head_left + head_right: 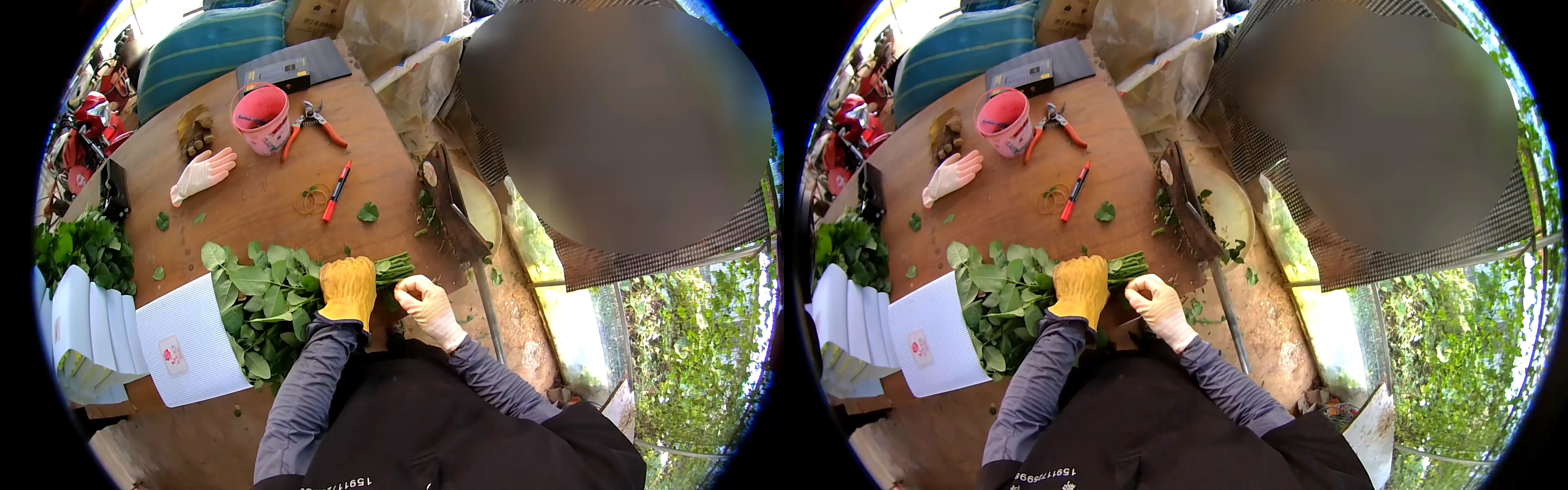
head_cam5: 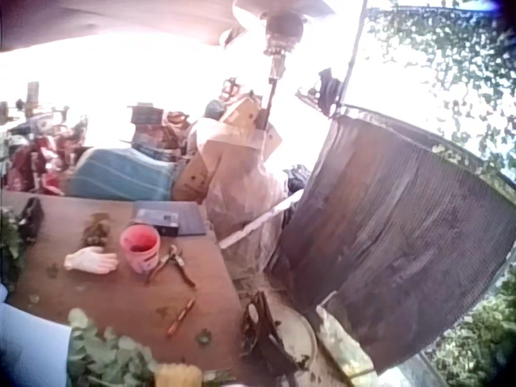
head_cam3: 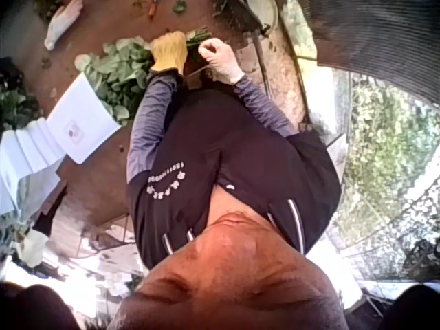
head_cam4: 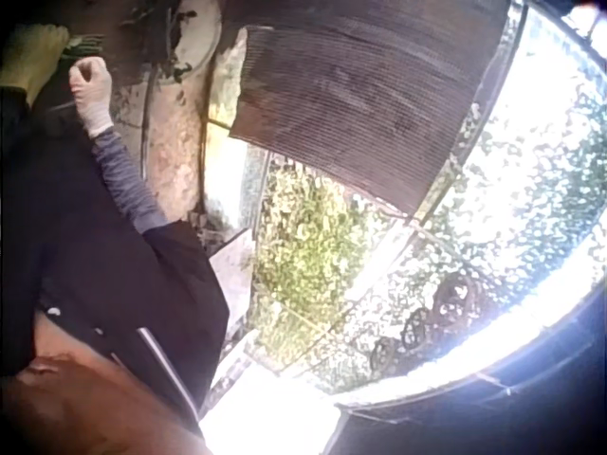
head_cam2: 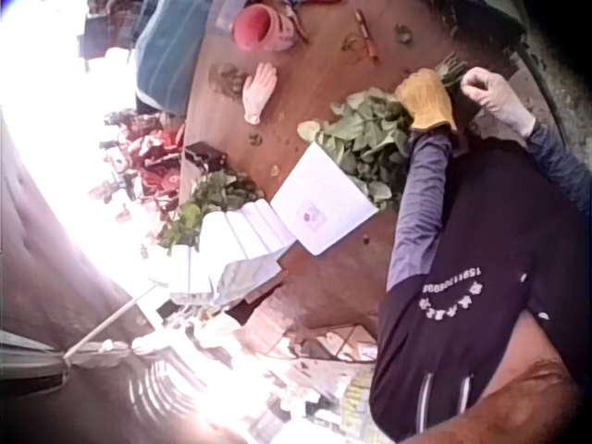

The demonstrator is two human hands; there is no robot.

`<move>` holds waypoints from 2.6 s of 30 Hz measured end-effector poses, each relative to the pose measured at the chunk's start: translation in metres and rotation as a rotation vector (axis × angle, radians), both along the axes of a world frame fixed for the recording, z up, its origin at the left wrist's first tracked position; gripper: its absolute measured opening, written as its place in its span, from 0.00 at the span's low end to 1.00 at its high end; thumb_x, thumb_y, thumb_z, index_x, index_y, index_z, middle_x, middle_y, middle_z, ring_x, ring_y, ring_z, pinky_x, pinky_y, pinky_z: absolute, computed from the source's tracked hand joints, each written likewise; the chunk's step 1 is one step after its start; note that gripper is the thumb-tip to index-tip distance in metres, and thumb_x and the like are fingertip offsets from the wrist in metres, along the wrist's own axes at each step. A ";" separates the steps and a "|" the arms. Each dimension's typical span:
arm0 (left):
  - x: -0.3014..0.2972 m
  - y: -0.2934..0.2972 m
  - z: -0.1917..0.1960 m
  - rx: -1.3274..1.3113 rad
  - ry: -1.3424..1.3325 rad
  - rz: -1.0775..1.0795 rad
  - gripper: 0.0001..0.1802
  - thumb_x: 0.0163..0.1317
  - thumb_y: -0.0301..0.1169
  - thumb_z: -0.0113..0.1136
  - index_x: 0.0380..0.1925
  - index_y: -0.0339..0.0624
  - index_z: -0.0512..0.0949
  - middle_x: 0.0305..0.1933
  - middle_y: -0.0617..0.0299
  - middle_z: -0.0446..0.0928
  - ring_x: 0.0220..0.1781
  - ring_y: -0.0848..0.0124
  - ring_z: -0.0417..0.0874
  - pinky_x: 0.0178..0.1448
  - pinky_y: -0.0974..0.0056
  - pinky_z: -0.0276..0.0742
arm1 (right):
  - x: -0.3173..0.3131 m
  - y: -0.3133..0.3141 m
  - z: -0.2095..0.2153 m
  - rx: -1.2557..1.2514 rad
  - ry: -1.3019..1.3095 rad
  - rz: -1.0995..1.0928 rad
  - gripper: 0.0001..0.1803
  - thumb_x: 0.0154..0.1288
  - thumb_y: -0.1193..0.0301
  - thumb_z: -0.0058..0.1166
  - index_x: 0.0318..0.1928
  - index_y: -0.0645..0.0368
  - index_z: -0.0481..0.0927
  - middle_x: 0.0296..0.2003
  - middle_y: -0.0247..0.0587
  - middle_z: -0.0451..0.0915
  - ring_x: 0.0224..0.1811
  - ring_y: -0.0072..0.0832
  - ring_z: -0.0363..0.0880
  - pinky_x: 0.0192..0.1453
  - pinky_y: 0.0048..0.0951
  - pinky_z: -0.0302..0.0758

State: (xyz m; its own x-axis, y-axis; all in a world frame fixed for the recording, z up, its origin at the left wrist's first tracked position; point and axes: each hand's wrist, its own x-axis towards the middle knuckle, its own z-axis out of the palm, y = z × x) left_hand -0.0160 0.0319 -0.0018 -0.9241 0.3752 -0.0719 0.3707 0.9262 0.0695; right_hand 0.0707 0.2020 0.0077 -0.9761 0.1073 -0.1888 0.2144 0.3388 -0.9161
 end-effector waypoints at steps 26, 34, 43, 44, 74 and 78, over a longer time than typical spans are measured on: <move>0.012 0.001 0.004 -0.012 0.053 -0.056 0.08 0.50 0.35 0.69 0.32 0.50 0.84 0.30 0.60 0.84 0.36 0.59 0.89 0.39 0.53 0.81 | -0.179 0.004 0.048 -0.480 -0.118 0.382 0.09 0.77 0.67 0.52 0.45 0.57 0.83 0.49 0.36 0.87 0.39 0.19 0.78 0.45 0.24 0.74; 0.007 -0.028 0.118 0.085 -0.116 0.023 0.25 0.42 0.40 0.77 0.43 0.47 0.83 0.42 0.55 0.85 0.48 0.55 0.88 0.52 0.52 0.84 | -0.090 0.007 -0.008 -0.747 -0.362 0.316 0.14 0.78 0.62 0.49 0.50 0.57 0.81 0.51 0.38 0.86 0.35 0.21 0.82 0.35 0.22 0.78; -0.041 0.020 0.083 -0.083 -0.394 0.023 0.25 0.49 0.42 0.74 0.47 0.44 0.86 0.46 0.44 0.87 0.53 0.46 0.87 0.55 0.48 0.84 | -0.010 -0.002 -0.019 -0.468 -0.152 0.209 0.13 0.75 0.63 0.54 0.49 0.61 0.78 0.36 0.30 0.79 0.40 0.21 0.76 0.46 0.29 0.75; -0.041 0.023 0.078 -0.096 -0.405 0.017 0.25 0.49 0.42 0.73 0.47 0.44 0.85 0.47 0.44 0.87 0.53 0.47 0.87 0.55 0.48 0.84 | -0.011 0.004 -0.015 -0.426 -0.195 0.255 0.13 0.76 0.63 0.54 0.47 0.60 0.78 0.35 0.26 0.76 0.38 0.17 0.73 0.44 0.26 0.74; 0.081 -0.031 0.161 0.321 0.104 -0.301 0.29 0.39 0.47 0.81 0.39 0.49 0.80 0.37 0.61 0.81 0.44 0.57 0.84 0.53 0.51 0.77 | -0.199 -0.031 0.089 -0.372 0.098 0.309 0.24 0.71 0.57 0.59 0.20 0.56 0.78 0.18 0.27 0.73 0.20 0.20 0.65 0.28 0.29 0.65; 0.072 -0.043 0.188 0.400 0.065 -0.293 0.27 0.38 0.35 0.81 0.42 0.47 0.82 0.43 0.58 0.84 0.50 0.54 0.84 0.58 0.49 0.77 | -0.125 -0.041 -0.006 -0.813 -0.297 0.209 0.25 0.75 0.53 0.58 0.20 0.47 0.73 0.17 0.21 0.67 0.19 0.16 0.60 0.25 0.27 0.58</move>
